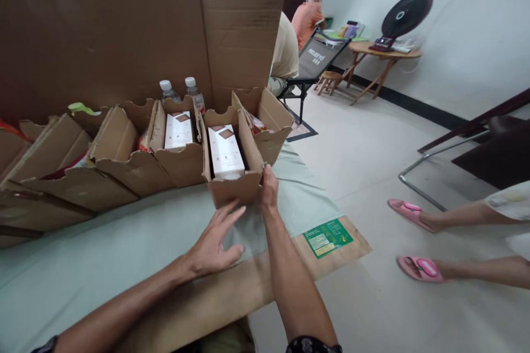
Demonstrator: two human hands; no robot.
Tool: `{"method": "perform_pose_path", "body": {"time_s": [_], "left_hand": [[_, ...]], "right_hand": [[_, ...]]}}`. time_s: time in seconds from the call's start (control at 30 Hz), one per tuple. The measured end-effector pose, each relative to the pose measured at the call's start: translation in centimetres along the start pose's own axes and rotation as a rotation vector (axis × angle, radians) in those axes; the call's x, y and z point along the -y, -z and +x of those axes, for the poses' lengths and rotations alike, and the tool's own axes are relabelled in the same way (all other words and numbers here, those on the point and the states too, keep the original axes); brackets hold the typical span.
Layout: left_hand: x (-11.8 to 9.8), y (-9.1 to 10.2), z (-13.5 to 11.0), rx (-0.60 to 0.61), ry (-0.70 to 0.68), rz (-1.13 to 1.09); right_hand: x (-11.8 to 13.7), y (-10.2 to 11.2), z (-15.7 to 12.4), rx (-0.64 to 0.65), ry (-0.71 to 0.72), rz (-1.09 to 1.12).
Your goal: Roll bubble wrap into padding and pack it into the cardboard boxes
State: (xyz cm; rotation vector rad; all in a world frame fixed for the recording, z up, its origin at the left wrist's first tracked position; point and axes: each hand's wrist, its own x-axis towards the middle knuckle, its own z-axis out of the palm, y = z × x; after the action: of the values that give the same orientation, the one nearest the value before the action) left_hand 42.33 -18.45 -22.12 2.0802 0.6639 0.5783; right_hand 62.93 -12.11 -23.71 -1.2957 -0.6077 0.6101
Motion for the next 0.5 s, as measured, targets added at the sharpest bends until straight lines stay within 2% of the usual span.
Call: {"method": "perform_pose_path", "body": {"time_s": [0.2,0.3,0.4,0.5], "left_hand": [[2.3,2.7,7.6,-0.043,0.013,0.176],[3.3,3.5,8.9,-0.058,0.064,0.208],[3.9,3.9,6.3,-0.083,0.132,0.239],[4.1,4.1,-0.3,-0.119,0.18,0.269]], "right_hand": [[-1.3,0.4,0.3,-0.024,0.004,-0.092],[-1.1,0.6,0.3,-0.022,0.062,-0.144],[-0.3,0.4,-0.4,-0.008,0.148,-0.177],[1.3,-0.6,-2.2,0.03,0.218,-0.187]]}}
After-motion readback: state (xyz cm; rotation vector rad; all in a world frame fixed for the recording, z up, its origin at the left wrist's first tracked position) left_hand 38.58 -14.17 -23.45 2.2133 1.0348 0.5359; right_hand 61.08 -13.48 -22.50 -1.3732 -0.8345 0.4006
